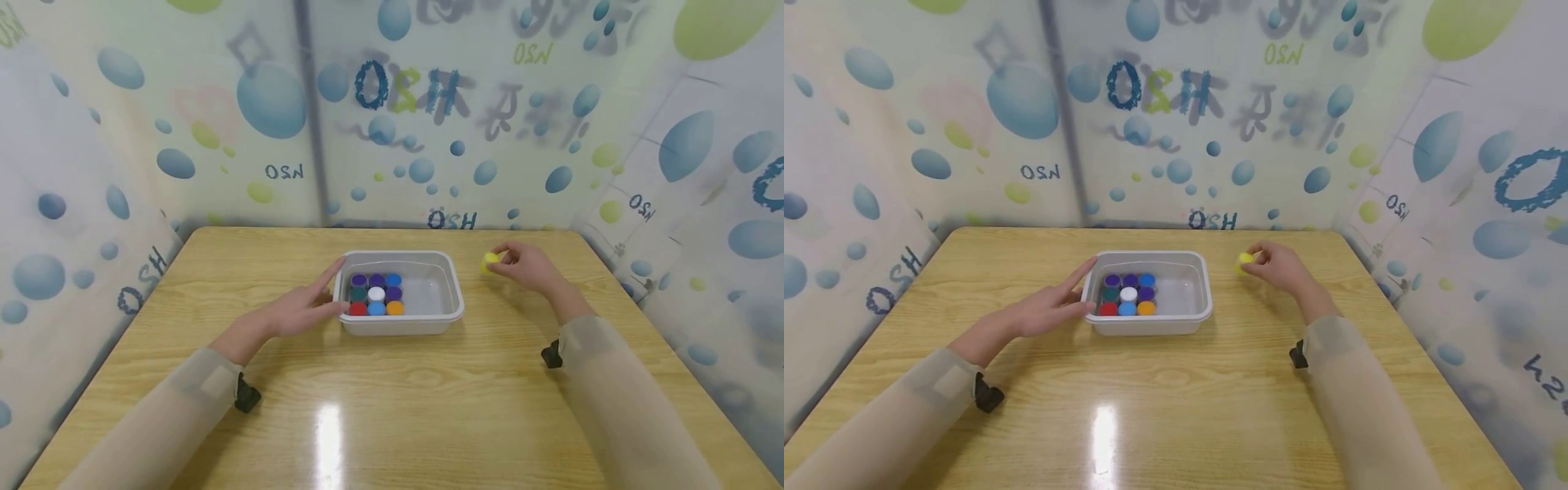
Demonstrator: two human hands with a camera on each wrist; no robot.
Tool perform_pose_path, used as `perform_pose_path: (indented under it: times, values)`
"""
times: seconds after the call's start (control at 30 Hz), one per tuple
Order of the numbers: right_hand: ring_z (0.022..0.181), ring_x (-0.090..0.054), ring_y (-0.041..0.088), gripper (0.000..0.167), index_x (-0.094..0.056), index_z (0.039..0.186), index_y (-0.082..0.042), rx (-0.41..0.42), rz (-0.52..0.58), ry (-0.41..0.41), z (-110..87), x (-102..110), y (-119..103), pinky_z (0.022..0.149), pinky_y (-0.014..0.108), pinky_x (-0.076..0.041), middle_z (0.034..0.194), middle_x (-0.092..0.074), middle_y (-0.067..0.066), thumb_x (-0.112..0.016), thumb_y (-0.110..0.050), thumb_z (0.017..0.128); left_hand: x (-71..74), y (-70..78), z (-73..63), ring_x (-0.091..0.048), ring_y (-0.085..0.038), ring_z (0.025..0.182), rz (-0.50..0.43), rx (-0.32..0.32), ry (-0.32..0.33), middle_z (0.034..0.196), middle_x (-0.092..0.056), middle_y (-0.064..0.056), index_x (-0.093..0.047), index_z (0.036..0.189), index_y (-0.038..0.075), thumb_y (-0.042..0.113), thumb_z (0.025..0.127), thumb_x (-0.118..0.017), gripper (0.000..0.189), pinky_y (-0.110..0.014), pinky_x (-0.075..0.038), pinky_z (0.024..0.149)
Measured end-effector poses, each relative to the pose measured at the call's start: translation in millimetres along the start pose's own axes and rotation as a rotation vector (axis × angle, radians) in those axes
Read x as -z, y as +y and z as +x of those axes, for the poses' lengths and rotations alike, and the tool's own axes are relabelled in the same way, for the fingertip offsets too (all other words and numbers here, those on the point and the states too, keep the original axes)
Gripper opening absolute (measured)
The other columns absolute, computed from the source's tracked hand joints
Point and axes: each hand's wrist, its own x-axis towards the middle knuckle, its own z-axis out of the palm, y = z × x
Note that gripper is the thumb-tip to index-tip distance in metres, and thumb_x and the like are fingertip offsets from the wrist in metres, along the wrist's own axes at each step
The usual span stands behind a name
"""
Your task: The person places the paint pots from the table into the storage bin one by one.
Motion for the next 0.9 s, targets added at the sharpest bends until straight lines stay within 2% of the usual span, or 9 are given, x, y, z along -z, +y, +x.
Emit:
perform_pose_path:
  times: [0.17,0.33,0.47,0.57,0.73,0.9]
  values:
    - [0.088,-0.06,0.024,0.047,-0.069,0.137,-0.008,0.055,-0.013,0.033,-7.9,6.7,-21.3,0.073,0.034,-0.05,0.107,-0.071,0.011,-0.077,-0.041,0.104,-0.2,-1.1,0.6,-0.065,-0.046,0.137,0.003,-0.004,0.002,0.153,-0.064,-0.027,0.01,0.176,0.044,0.068,0.11,-0.049,0.092,-0.069,-0.047,0.118]
    - [0.1,-0.059,0.028,0.049,-0.071,0.137,-0.009,0.094,0.004,0.055,-10.4,8.8,-47.2,0.079,0.038,-0.05,0.121,-0.068,0.013,-0.078,-0.044,0.102,-0.1,-1.0,0.7,-0.064,-0.047,0.139,-0.001,-0.001,0.001,0.153,-0.063,-0.028,0.01,0.175,0.044,0.068,0.11,-0.049,0.092,-0.07,-0.046,0.119]
    - [0.115,-0.06,0.034,0.045,-0.073,0.133,-0.009,0.145,0.024,0.068,-8.0,2.5,-66.3,0.091,0.045,-0.053,0.138,-0.063,0.015,-0.08,-0.04,0.101,-0.1,-1.2,1.2,-0.064,-0.048,0.139,0.003,0.003,0.0,0.153,-0.063,-0.028,0.011,0.175,0.044,0.069,0.11,-0.049,0.092,-0.07,-0.046,0.119]
    - [0.129,-0.056,0.036,0.042,-0.075,0.129,-0.011,0.176,0.038,0.061,-3.6,-7.6,-78.4,0.102,0.053,-0.051,0.145,-0.058,0.014,-0.081,-0.04,0.099,0.2,-1.2,1.2,-0.063,-0.048,0.14,0.005,0.004,0.001,0.154,-0.063,-0.028,0.011,0.175,0.044,0.069,0.11,-0.048,0.092,-0.07,-0.045,0.119]
    - [0.147,-0.044,0.039,0.04,-0.075,0.125,-0.013,0.204,0.025,0.052,6.2,-28.3,-94.0,0.121,0.066,-0.04,0.152,-0.056,0.014,-0.084,-0.039,0.096,0.2,-1.0,1.1,-0.063,-0.049,0.139,0.005,0.01,-0.002,0.154,-0.063,-0.028,0.011,0.175,0.044,0.07,0.109,-0.049,0.093,-0.07,-0.045,0.119]
    - [0.156,-0.036,0.042,0.04,-0.076,0.125,-0.012,0.212,0.002,0.032,13.4,-47.3,-105.1,0.129,0.069,-0.027,0.16,-0.054,0.014,-0.084,-0.039,0.096,-0.4,-1.4,0.9,-0.064,-0.049,0.138,0.001,0.014,-0.003,0.153,-0.063,-0.028,0.011,0.175,0.045,0.07,0.109,-0.049,0.093,-0.07,-0.045,0.119]
